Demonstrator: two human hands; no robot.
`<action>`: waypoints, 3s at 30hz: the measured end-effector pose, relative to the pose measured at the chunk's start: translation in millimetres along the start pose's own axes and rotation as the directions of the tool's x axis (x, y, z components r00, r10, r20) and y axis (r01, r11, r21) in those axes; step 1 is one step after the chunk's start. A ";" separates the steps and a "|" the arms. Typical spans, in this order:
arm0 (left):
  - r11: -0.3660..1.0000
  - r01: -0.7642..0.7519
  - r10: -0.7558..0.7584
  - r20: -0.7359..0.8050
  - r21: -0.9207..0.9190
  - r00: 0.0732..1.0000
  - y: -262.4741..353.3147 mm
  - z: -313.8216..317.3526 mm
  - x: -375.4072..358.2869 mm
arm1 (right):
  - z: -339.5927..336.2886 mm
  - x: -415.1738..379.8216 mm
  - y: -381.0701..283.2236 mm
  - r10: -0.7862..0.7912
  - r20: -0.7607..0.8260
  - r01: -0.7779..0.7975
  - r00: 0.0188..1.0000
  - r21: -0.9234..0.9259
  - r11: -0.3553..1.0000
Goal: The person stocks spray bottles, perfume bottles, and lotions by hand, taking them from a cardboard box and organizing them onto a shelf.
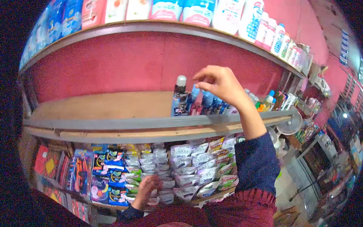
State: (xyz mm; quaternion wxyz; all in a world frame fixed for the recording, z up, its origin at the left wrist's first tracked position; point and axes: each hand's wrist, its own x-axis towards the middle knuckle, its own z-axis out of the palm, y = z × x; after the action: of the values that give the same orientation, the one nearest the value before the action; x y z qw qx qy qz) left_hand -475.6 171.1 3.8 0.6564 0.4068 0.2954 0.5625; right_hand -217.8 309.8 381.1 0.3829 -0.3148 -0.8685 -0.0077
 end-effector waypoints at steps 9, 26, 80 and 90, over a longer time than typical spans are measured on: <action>0.957 0.278 -0.285 0.399 0.077 0.871 -18.3 54.7 9.6 | 9.5 -212.3 -35.6 0.238 -0.329 -0.239 0.914 0.038 0.970; 0.721 0.557 -0.517 0.855 0.413 0.036 -98.1 229.7 -171.4 | 19.1 -562.2 -380.0 0.692 -0.677 -0.746 -0.250 0.591 0.307; 0.338 -0.302 -0.625 -0.027 0.891 -0.780 -193.2 251.5 -659.2 | 469.0 -941.0 -834.8 -0.603 0.055 0.336 -0.796 0.869 -0.364; 0.348 -0.383 -0.669 -0.060 0.856 -0.741 -206.4 251.7 -700.4 | 487.4 -939.8 -841.6 -0.727 0.015 0.182 -0.687 0.971 -0.152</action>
State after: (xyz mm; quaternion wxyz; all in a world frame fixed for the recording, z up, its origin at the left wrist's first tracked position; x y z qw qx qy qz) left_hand -294.8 -572.7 -99.4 0.4694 0.5914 -0.1102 -0.6463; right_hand -526.8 -749.2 -401.2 -0.3042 0.6135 -0.7207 0.1086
